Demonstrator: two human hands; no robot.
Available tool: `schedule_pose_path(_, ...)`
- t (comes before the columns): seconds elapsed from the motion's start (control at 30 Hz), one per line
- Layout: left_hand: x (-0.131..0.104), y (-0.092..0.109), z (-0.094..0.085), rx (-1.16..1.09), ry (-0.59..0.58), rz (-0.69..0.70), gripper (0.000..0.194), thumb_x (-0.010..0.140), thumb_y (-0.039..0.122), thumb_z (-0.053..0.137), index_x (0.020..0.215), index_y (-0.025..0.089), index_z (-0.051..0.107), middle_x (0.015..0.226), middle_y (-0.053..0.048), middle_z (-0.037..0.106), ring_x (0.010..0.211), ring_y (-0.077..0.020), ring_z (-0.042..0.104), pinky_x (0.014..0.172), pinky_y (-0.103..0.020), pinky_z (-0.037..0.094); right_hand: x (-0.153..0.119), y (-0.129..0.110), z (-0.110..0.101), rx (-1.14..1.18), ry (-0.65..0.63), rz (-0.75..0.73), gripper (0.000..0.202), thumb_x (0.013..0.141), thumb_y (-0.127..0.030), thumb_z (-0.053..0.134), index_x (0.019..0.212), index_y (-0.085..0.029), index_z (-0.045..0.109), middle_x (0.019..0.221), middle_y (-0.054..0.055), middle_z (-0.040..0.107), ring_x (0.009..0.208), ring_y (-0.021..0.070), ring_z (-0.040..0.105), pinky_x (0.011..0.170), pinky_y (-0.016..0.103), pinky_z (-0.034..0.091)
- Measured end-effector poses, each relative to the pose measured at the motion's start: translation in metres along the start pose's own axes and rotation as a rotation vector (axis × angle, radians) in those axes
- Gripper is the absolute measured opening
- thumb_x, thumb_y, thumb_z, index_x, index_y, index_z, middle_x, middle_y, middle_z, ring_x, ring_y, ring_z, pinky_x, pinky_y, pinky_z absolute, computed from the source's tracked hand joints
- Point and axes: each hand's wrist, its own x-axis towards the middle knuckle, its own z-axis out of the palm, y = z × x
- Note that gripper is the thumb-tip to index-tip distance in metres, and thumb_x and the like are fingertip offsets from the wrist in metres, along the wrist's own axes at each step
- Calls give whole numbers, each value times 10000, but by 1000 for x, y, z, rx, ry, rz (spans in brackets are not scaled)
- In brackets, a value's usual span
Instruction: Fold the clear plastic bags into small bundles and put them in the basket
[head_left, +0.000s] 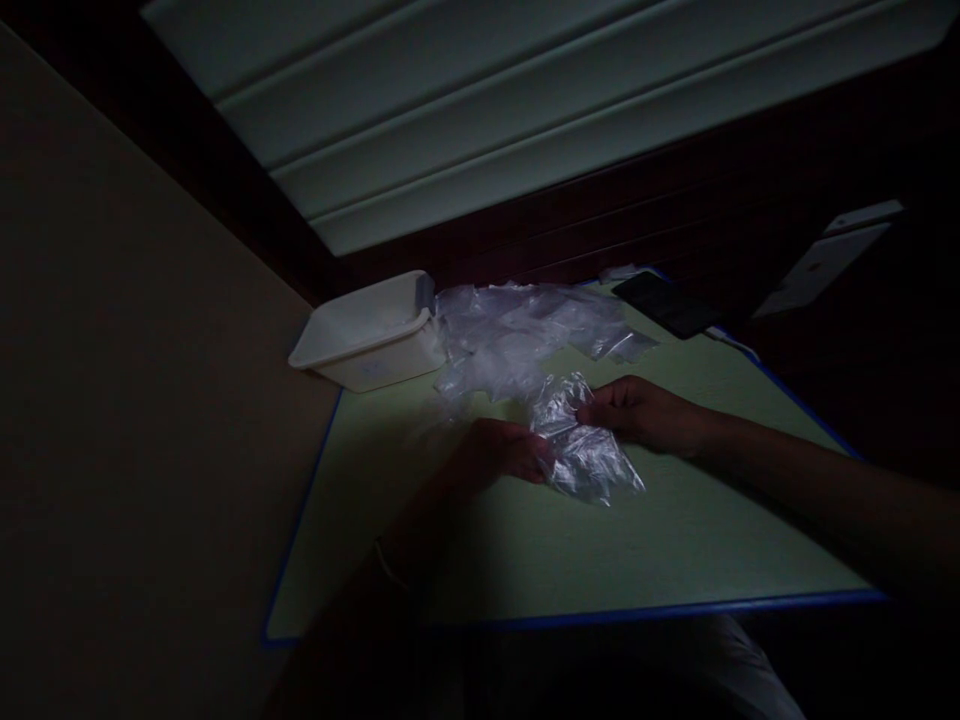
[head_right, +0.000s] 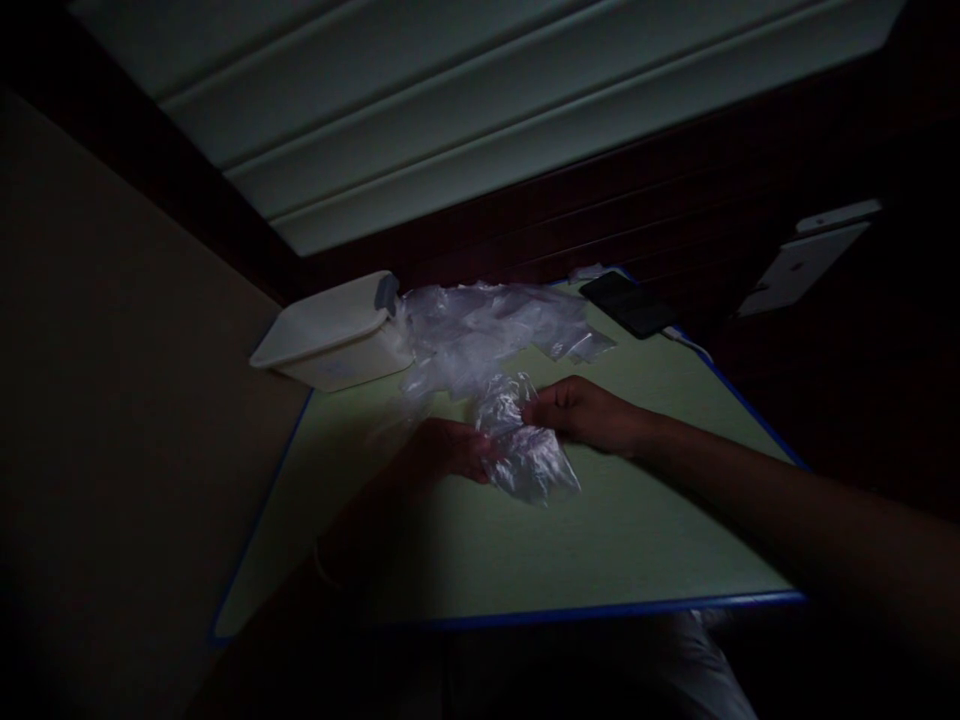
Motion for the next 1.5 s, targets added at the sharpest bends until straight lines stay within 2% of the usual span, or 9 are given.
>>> schedule_pose_path(0.17, 1, 0, -1, -74, 57, 3, 460, 684, 460, 749, 905, 59, 705, 827, -149, 726, 723, -220, 704, 724, -352, 571, 0, -1, 1, 124, -19, 28, 285, 782, -439, 675, 763, -155, 686, 735, 25, 665, 600, 100, 540, 615, 254, 424)
schedule_pose_path(0.37, 2, 0, 3, -88, 166, 59, 337, 672, 396, 764, 837, 106, 728, 829, -106, 730, 760, -225, 703, 709, -332, 578, -1, -5, 5, 172, -22, 17, 243, 766, -398, 699, 799, -157, 709, 762, 29, 682, 643, 114, 575, 654, 263, 442)
schedule_pose_path(0.47, 1, 1, 4, -51, 160, 64, 287, 687, 384, 749, 816, 128, 738, 815, -95, 733, 742, -218, 703, 687, -321, 579, -1, -6, 7, 237, -24, 12, 198, 790, -374, 680, 793, -178, 710, 771, 29, 685, 687, 127, 600, 711, 282, 459)
schedule_pose_path(0.63, -2, 2, 4, -92, 129, 85, 294, 685, 367, 753, 830, 112, 737, 807, -103, 735, 734, -226, 704, 696, -344, 581, 0, -5, 7, 240, 30, 19, 170, 777, -350, 689, 770, -182, 714, 732, 17, 674, 619, 110, 565, 632, 254, 448)
schedule_pose_path(0.8, -3, 3, 3, -107, 143, 111, 332, 696, 373, 749, 886, 101, 729, 852, -114, 734, 780, -244, 702, 733, -370, 572, 1, -2, 6, 342, 43, 27, 124, 772, -304, 696, 829, -199, 730, 758, 8, 682, 656, 104, 591, 669, 238, 473)
schedule_pose_path(1.0, -3, 1, 2, -230, 107, 199, 374, 701, 355, 747, 989, 119, 712, 867, -105, 732, 753, -212, 693, 726, -354, 555, 2, -1, 4, 461, 80, 61, 240, 700, -206, 714, 939, -189, 735, 787, 24, 706, 635, 94, 612, 624, 208, 506)
schedule_pose_path(1.13, -1, 1, 2, -308, 129, 208, 331, 659, 318, 773, 924, 126, 725, 807, -77, 731, 693, -179, 682, 676, -310, 545, 1, -5, 5, 477, 105, 77, 175, 697, -172, 671, 854, -161, 748, 735, 29, 701, 600, 82, 608, 601, 187, 510)
schedule_pose_path(1.27, -1, 1, 1, -326, 143, 197, 294, 623, 290, 782, 864, 129, 730, 769, -67, 726, 680, -186, 681, 677, -332, 544, 0, -10, 8, 457, 119, 56, 151, 680, -159, 638, 780, -150, 750, 740, 44, 707, 633, 100, 617, 624, 202, 501)
schedule_pose_path(1.5, 5, -4, -6, -316, 170, 217, 233, 620, 336, 741, 718, 126, 723, 737, -73, 715, 671, -193, 673, 685, -350, 550, -1, -9, 8, 317, 132, -17, 170, 702, -273, 638, 736, -145, 746, 760, 66, 715, 676, 157, 623, 651, 276, 488)
